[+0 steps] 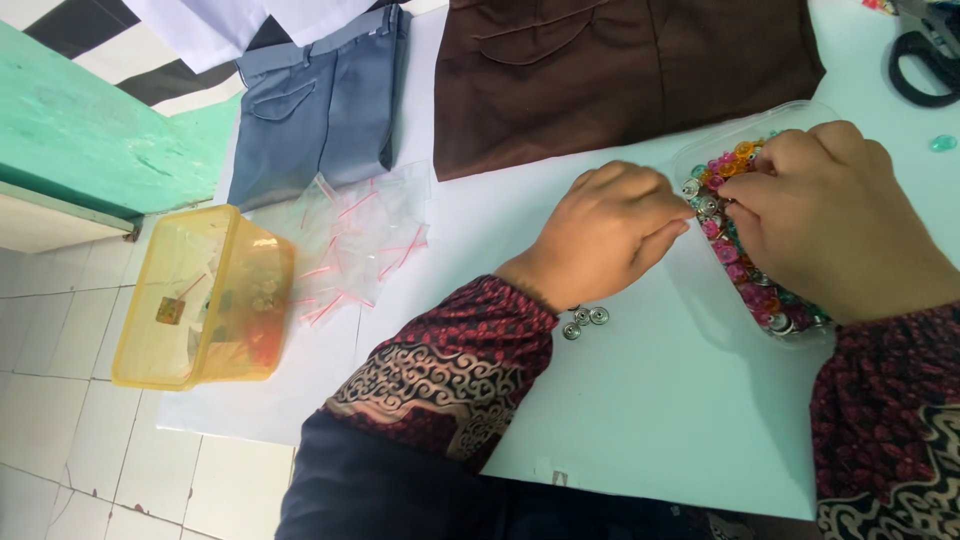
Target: Sorting and bagging small buttons into plastic zip-lock bags
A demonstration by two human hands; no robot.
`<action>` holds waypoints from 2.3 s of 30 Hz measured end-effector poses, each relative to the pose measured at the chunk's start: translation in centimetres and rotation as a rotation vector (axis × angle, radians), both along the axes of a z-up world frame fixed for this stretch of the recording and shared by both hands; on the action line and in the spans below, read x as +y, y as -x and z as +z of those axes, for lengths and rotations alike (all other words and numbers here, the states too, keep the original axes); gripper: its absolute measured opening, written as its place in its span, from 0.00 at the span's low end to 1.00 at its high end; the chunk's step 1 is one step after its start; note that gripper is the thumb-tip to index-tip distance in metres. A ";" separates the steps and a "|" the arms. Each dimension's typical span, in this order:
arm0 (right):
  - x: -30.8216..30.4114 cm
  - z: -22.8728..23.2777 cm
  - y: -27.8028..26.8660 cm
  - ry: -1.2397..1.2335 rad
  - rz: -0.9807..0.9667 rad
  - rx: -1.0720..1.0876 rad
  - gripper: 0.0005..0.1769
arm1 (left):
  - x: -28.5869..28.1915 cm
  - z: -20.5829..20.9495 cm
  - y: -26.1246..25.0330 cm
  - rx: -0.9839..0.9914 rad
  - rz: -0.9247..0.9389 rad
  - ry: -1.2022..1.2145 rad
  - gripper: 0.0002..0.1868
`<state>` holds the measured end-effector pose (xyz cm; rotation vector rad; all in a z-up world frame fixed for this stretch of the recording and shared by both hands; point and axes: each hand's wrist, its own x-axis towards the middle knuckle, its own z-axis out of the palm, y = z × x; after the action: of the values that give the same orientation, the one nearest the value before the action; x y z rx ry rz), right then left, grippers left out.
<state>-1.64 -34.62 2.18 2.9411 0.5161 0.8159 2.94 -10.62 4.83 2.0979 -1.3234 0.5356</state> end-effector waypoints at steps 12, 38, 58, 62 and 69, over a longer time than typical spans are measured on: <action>0.0 -0.3 -0.4 0.081 -0.052 -0.007 0.10 | -6.2 -0.1 -4.4 -0.016 0.289 -0.696 0.14; 1.0 2.3 0.7 -0.183 0.043 -0.154 0.10 | 0.7 3.4 1.1 0.018 0.051 -0.073 0.09; 11.3 0.0 6.8 0.183 0.561 0.261 0.11 | 12.1 -2.7 8.5 0.174 -0.034 -0.146 0.04; 11.5 -0.1 7.2 0.184 0.584 0.264 0.11 | 11.9 -2.5 8.9 0.097 -0.018 -0.189 0.04; 11.7 -0.2 7.5 0.171 0.617 0.259 0.12 | 11.3 -2.3 9.2 0.077 0.018 -0.216 0.06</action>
<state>-9.17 -22.88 1.95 2.7482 1.4733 0.3774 -6.26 0.63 2.51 2.2813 -1.3716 0.3273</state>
